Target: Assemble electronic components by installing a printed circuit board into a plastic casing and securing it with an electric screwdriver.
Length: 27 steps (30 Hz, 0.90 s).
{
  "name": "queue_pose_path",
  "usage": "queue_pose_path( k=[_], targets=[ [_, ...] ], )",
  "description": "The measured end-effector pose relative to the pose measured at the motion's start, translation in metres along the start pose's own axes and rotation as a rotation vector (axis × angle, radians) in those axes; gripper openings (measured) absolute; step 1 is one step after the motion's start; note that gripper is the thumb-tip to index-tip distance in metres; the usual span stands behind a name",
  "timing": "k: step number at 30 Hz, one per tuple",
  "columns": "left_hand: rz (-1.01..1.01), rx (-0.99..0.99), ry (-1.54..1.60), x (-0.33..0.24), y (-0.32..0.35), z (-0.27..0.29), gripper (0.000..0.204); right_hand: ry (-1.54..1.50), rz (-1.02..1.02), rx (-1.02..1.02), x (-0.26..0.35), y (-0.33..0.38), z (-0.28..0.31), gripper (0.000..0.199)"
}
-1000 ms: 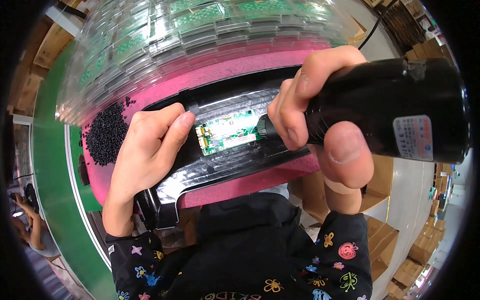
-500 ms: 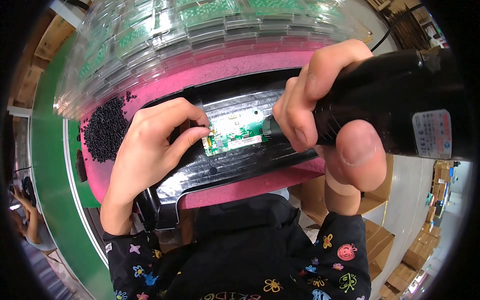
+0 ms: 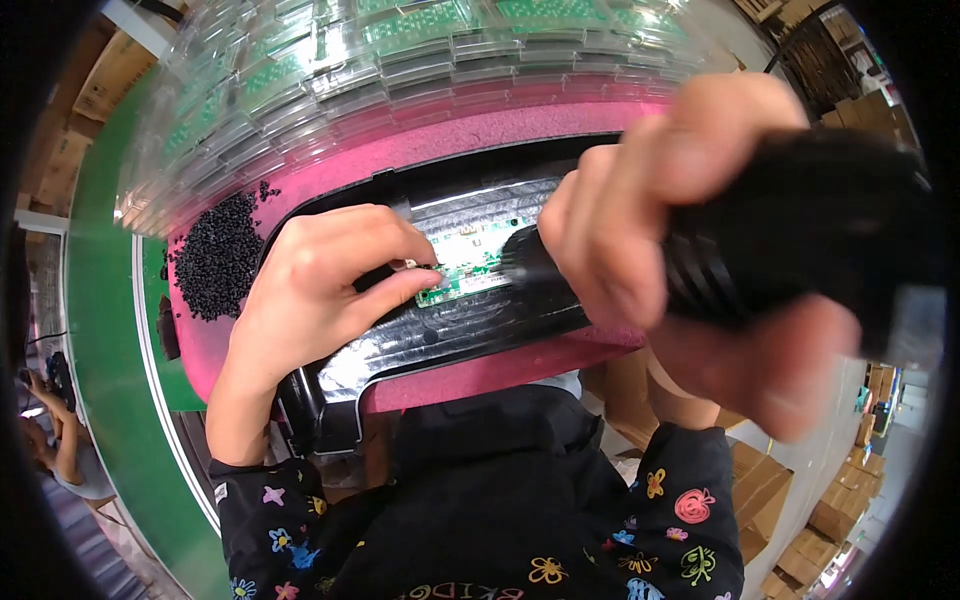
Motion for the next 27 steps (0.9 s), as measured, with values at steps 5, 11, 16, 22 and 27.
queue_pose_path(
  k=[5, 11, 16, 22, 27],
  targets=[
    [-0.139, -0.059, 0.039, -0.012, -0.002, 0.004, 0.015, -0.204, 0.212, 0.051, 0.019, -0.005, -0.006, 0.05],
    [-0.115, -0.053, 0.049, -0.008, 0.001, 0.01, 0.019, -0.177, 0.222, 0.045, 0.019, -0.009, -0.016, 0.049],
    [-0.079, -0.094, -0.151, 0.0, 0.002, 0.018, 0.052, -0.143, -0.071, 0.062, -0.023, -0.007, -0.029, 0.048],
    [0.11, -0.245, -0.257, 0.015, 0.005, 0.045, 0.062, -0.079, -0.135, -0.029, -0.038, 0.004, -0.036, 0.047],
    [0.191, -0.334, -0.175, 0.019, 0.011, 0.056, 0.034, 0.059, -0.187, -0.077, -0.04, 0.001, -0.042, 0.049]
  ],
)
Point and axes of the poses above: each hand's wrist, its own y-axis away from the middle knuckle, its own z-axis out of the back of the hand, x = y × z, the point moved 8 cm from there along -y, towards the middle knuckle, and after that the axes turned 1 degree about z, right-handed, at the moved point
